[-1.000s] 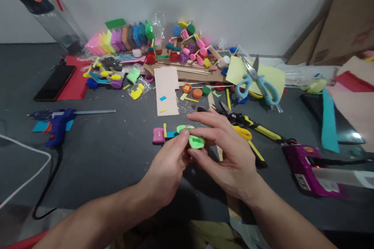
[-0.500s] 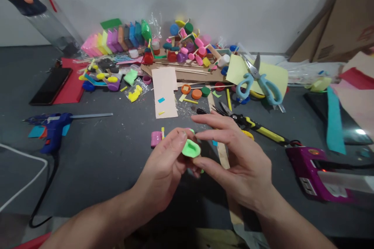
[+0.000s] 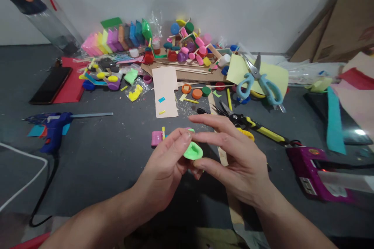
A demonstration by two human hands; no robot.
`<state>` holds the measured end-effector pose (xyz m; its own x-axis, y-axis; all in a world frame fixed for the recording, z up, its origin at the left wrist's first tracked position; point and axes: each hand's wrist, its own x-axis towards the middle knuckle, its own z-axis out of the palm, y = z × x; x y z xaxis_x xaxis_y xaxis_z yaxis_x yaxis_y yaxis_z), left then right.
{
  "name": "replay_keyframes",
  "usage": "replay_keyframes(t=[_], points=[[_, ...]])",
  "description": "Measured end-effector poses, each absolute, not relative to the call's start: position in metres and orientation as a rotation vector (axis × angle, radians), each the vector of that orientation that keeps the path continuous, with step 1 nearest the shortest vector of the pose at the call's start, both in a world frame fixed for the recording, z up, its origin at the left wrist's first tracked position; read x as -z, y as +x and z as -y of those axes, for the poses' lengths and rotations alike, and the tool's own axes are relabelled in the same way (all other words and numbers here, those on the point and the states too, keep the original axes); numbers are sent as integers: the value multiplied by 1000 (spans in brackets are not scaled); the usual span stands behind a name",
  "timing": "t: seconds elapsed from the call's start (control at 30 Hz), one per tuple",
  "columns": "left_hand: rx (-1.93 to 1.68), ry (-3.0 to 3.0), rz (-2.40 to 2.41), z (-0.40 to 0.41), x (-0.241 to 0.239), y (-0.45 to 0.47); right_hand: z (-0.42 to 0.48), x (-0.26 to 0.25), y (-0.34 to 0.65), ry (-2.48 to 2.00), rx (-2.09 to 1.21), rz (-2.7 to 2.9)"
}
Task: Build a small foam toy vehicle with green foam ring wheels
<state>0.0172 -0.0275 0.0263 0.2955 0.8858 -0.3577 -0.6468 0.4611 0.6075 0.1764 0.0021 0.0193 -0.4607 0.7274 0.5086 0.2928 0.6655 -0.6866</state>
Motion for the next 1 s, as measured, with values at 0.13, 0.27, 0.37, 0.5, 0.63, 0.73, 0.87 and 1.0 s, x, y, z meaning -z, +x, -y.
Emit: replay_keyframes(t=[0.13, 0.27, 0.37, 0.5, 0.63, 0.73, 0.87, 1.0], points=[[-1043, 366, -721, 29, -26, 18, 1, -18, 172, -776, -685, 1995], [-1028, 343, -741, 32, -22, 21, 5, -14, 162, -780, -577, 2002], [-1042, 391, -773, 34, -18, 24, 7, -13, 158, -758, -517, 2047], [-996, 417, -842, 36, -15, 24, 6, -14, 159, -790, -535, 2065], [-938, 408, -808, 33, -19, 22, 6, -15, 159, -766, -568, 2056], [-938, 397, -769, 31, -23, 21, 7, -16, 160, -768, -578, 2038], [-952, 420, -782, 33, -20, 21, 8, -17, 160, -809, -584, 2003], [-936, 506, -807, 37, -11, 21, 6, -17, 162, -778, -585, 2013]])
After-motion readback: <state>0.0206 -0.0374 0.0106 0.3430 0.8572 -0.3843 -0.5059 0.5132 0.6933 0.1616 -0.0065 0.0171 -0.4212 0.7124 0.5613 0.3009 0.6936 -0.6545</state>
